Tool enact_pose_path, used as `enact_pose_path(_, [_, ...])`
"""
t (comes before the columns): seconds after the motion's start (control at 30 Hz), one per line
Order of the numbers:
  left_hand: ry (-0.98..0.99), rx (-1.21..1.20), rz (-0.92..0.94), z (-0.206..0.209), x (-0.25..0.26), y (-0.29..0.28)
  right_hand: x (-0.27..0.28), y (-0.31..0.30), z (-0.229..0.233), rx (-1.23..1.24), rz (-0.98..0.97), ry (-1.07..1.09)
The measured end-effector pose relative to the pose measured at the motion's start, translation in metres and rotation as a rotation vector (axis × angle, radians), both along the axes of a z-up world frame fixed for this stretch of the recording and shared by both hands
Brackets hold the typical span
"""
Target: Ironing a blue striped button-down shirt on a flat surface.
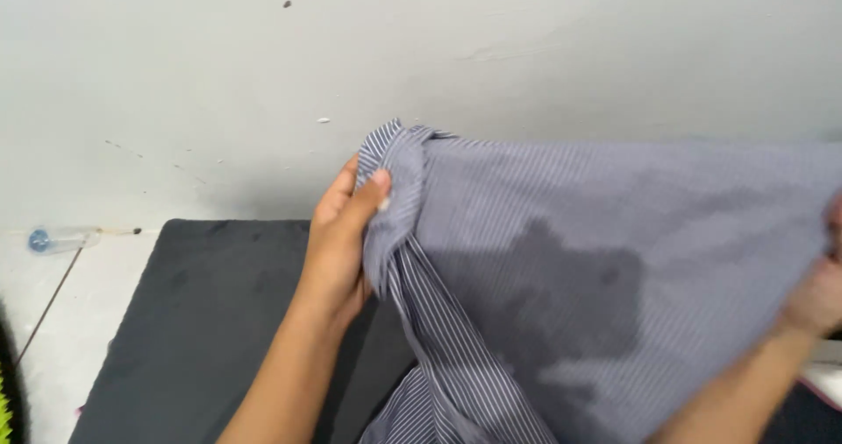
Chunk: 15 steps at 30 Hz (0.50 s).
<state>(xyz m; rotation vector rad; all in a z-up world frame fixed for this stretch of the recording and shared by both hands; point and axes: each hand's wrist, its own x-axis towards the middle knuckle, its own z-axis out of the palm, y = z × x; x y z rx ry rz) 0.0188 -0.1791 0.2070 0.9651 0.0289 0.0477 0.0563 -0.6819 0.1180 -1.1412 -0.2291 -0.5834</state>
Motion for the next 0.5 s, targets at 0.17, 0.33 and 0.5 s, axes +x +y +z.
enact_pose_path(0.17, [0.004,-0.146,0.081,-0.082,0.065,0.021,0.065,0.059,-0.074,-0.079,-0.108,-0.038])
enact_pose_path(0.33, [0.311,0.112,0.34,-0.187,0.087,0.052,0.064,0.163,-0.048,-0.15,0.125,0.737])
enact_pose_path(0.5, [0.23,0.73,0.448,-0.234,0.072,0.022,0.073,0.144,-0.092,-0.503,0.087,0.973])
